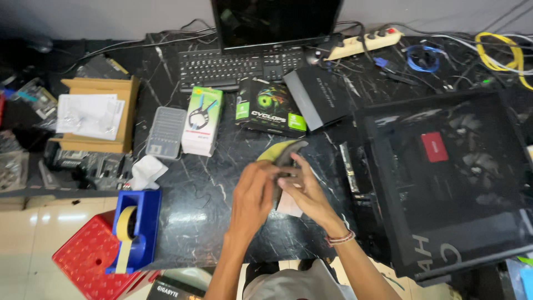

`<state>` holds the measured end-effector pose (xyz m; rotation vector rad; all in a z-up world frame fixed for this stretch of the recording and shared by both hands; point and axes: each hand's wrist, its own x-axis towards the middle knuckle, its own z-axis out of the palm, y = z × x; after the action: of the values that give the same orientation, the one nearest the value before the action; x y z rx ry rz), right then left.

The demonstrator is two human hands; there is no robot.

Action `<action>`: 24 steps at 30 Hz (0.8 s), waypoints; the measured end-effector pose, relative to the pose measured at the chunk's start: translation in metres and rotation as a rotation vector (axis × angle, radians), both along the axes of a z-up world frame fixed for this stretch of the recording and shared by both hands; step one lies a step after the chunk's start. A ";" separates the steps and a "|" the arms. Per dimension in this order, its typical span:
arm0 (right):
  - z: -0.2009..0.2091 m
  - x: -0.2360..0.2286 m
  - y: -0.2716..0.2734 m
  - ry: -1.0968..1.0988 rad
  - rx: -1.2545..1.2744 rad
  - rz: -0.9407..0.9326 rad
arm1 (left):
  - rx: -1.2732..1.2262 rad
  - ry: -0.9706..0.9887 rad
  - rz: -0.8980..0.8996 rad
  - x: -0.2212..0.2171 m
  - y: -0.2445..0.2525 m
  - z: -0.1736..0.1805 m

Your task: The person cleans the exterior of a black computer case with a yellow cloth, then wipes the interior components. They handle a transparent tempered glass side panel, wiping it with a white tissue and the yellow cloth. The person also handles small screws and a screwdriver on the workbench.

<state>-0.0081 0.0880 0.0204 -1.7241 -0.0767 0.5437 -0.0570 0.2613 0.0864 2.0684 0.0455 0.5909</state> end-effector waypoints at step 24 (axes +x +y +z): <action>0.141 0.001 -0.311 0.503 0.276 -0.975 | -0.303 0.532 -0.255 0.068 -0.167 -0.011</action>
<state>-0.0072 -0.2230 0.1618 -1.1213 0.9537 0.1939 0.0107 0.0943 0.0759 1.8417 0.1659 -0.1268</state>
